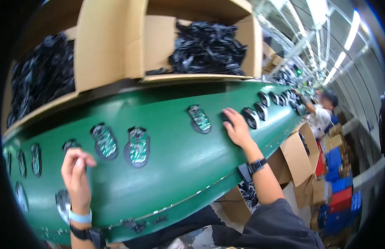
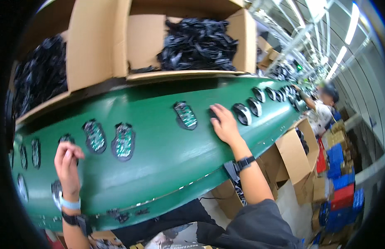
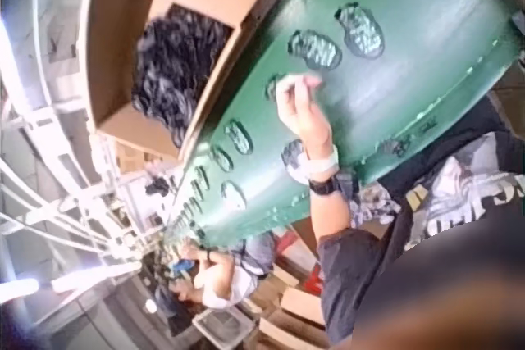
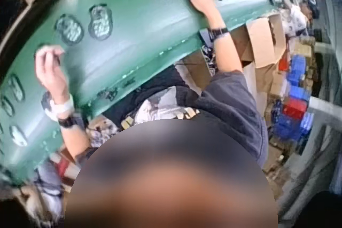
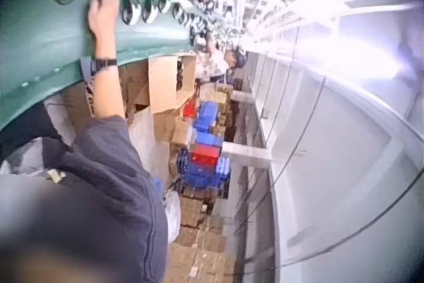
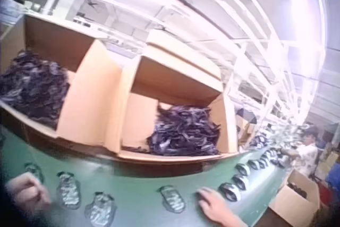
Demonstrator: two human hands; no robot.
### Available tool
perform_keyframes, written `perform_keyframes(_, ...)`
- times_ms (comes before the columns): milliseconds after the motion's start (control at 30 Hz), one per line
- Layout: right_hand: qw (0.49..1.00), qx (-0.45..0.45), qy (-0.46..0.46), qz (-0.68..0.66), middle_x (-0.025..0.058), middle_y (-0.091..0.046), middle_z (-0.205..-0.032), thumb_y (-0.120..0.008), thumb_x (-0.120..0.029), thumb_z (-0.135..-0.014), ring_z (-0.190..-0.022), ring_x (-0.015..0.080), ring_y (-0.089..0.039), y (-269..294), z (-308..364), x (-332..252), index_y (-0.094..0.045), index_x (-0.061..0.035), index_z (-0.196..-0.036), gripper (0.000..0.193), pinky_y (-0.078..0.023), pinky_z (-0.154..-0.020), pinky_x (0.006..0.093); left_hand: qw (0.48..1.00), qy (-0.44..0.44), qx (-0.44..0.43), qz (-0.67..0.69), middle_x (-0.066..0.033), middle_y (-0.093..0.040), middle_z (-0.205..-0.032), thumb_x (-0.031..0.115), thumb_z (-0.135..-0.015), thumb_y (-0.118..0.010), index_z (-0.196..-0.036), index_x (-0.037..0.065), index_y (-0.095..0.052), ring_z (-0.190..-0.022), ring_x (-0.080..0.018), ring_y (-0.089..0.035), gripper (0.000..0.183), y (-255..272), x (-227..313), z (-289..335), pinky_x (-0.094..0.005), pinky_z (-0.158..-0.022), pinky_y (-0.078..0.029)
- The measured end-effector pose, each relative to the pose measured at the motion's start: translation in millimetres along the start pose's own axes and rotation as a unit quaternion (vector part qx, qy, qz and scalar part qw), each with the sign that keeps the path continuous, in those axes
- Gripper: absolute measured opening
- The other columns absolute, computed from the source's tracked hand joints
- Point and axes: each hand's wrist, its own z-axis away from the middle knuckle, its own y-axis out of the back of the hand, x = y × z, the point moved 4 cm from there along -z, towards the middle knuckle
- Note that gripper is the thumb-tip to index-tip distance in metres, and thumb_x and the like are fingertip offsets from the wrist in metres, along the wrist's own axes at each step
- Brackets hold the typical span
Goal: The person assembles small electronic devices on a green workbench. They pick up white plastic casings and black rubber feet, attach the feet to the casings, and place the assembled units into a cardboard box. The process is repeated continuously with multiple units.
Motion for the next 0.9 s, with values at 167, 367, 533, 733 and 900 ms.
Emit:
perform_keyframes(167, 0.988, -0.034, -0.009, 0.153, 0.0188, -0.068, -0.134, -0.063, -0.017, -0.097, -0.123, 0.0365, -0.064, -0.8, 38.3, 70.4, -0.066, -0.0035, -0.135, 0.041, -0.048, -0.108, 0.0432, 0.959, -0.165, -0.049, -0.224, -0.0091, -0.07, -0.097, 0.01, -0.094, -0.07, -0.1, -0.001, -0.068, -0.088, -0.0213, -0.068, 0.013, -51.2, 64.0, 1.3, -0.0349, -0.079, -0.055)
perform_keyframes(367, 0.994, -0.089, -0.051, 0.034, 0.0217, -0.054, -0.153, -0.051, -0.032, -0.11, -0.141, 0.035, -0.051, -16.8, 18.6, 152.8, -0.051, -0.0012, -0.152, 0.052, -0.035, -0.119, 0.0374, 0.966, -0.224, 0.0, -0.129, -0.0112, -0.068, -0.095, 0.013, -0.091, -0.07, -0.094, 0.003, -0.071, -0.08, -0.0308, -0.066, 0.011, -42.8, 91.1, 251.4, -0.0433, -0.07, -0.054)
perform_keyframes(533, 0.988, -0.109, -0.035, 0.108, 0.0216, -0.056, -0.152, -0.049, -0.036, -0.109, -0.135, 0.0366, -0.055, -13.0, 1.0, 187.8, -0.054, -0.0044, -0.151, 0.052, -0.039, -0.115, 0.0379, 0.85, 0.331, 0.39, -0.125, -0.0078, -0.072, -0.094, 0.017, -0.102, -0.066, -0.095, 0.006, -0.069, -0.091, -0.0168, -0.069, 0.014, 116.4, -127.1, 545.1, -0.0323, -0.084, -0.055)
perform_keyframes(733, 0.983, -0.049, -0.033, 0.175, 0.0259, -0.052, -0.152, -0.06, -0.045, -0.104, -0.137, 0.0413, -0.053, 16.2, 2.0, 99.0, -0.044, -0.0012, -0.155, 0.069, -0.042, -0.114, 0.0473, 0.639, 0.585, 0.361, -0.346, -0.024, -0.074, -0.094, 0.026, -0.081, -0.071, -0.093, 0.004, -0.069, -0.093, -0.044, -0.071, 0.025, 248.8, -312.4, 768.1, -0.0528, -0.086, -0.055)
perform_keyframes(900, 0.948, -0.041, -0.102, 0.298, 0.0274, -0.062, -0.14, -0.06, -0.039, -0.105, -0.123, 0.0413, -0.061, 73.5, 57.3, 4.5, -0.058, 0.0024, -0.141, 0.055, -0.045, -0.109, 0.0501, 0.589, 0.601, 0.406, -0.356, -0.0327, -0.064, -0.126, 0.029, -0.08, -0.076, -0.127, -0.003, -0.054, -0.118, -0.0488, -0.062, 0.061, 302.8, -410.3, 701.0, -0.0514, -0.1, -0.051)
